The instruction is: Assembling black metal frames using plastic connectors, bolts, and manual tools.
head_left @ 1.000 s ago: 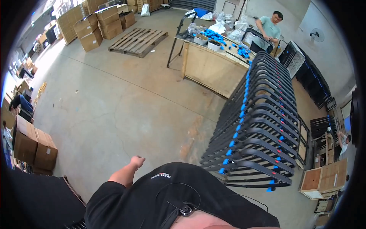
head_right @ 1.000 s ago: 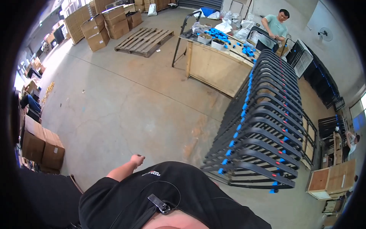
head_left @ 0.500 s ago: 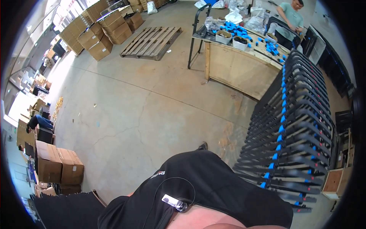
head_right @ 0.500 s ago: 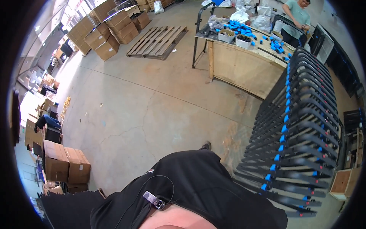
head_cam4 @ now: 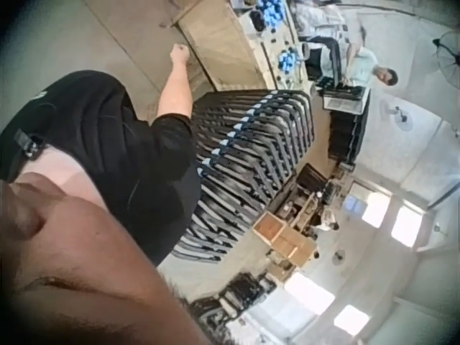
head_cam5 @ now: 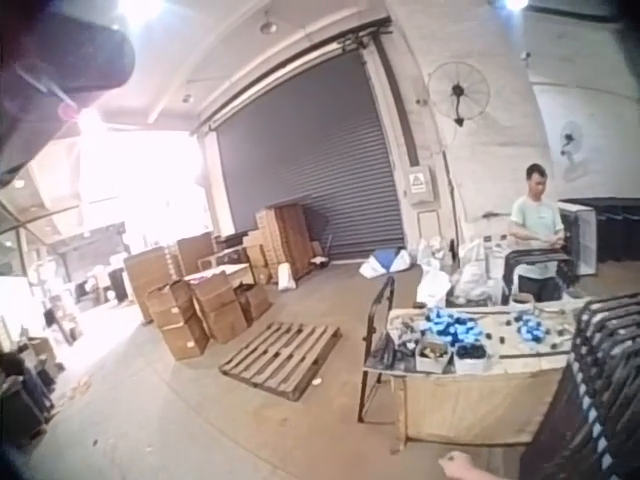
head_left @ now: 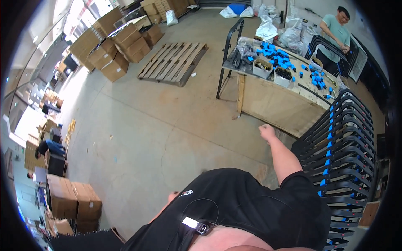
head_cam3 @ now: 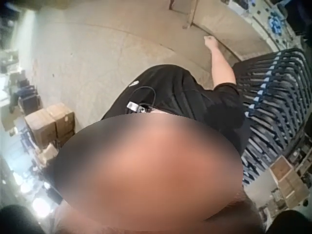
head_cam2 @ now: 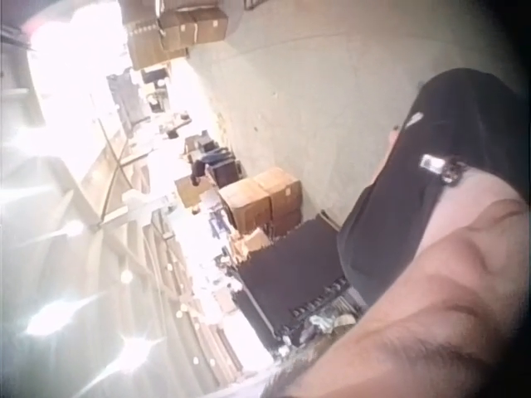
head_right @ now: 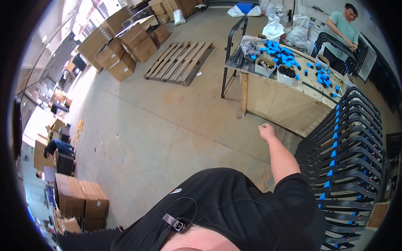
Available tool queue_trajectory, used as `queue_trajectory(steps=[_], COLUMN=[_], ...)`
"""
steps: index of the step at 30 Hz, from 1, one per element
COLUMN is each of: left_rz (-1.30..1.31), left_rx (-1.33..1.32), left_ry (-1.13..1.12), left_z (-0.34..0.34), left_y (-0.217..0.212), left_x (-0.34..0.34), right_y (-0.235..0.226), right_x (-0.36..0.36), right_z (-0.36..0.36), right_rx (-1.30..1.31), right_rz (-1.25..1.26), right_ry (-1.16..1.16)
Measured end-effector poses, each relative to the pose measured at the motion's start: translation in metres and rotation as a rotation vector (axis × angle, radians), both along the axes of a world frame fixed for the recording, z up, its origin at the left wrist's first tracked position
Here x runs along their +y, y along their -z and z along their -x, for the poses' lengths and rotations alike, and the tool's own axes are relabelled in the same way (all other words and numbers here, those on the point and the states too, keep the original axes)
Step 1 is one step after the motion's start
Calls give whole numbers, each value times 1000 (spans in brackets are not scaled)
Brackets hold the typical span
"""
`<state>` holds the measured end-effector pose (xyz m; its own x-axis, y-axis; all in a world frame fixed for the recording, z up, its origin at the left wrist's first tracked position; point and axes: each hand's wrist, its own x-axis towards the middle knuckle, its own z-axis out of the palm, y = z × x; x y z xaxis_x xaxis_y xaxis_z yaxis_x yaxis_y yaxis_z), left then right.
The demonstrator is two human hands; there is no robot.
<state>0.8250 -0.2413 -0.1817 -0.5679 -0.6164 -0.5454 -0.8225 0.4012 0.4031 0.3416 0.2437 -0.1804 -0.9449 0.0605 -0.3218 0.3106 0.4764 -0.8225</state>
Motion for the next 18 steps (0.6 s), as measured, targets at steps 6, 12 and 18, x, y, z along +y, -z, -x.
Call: queue_trajectory(steps=[6, 12, 18], left_rz=[50, 72, 198], left_rx=[-239, -452, -202], left_ry=[285, 527, 570], left_z=[144, 321, 543], left_y=[52, 86, 85], left_x=[-125, -248, -304], right_y=[49, 172, 178], right_x=[-51, 74, 102], right_z=[0, -136, -127], right_rx=[-140, -250, -516], right_rz=[53, -272, -793], right_ry=[-68, -239, -572])
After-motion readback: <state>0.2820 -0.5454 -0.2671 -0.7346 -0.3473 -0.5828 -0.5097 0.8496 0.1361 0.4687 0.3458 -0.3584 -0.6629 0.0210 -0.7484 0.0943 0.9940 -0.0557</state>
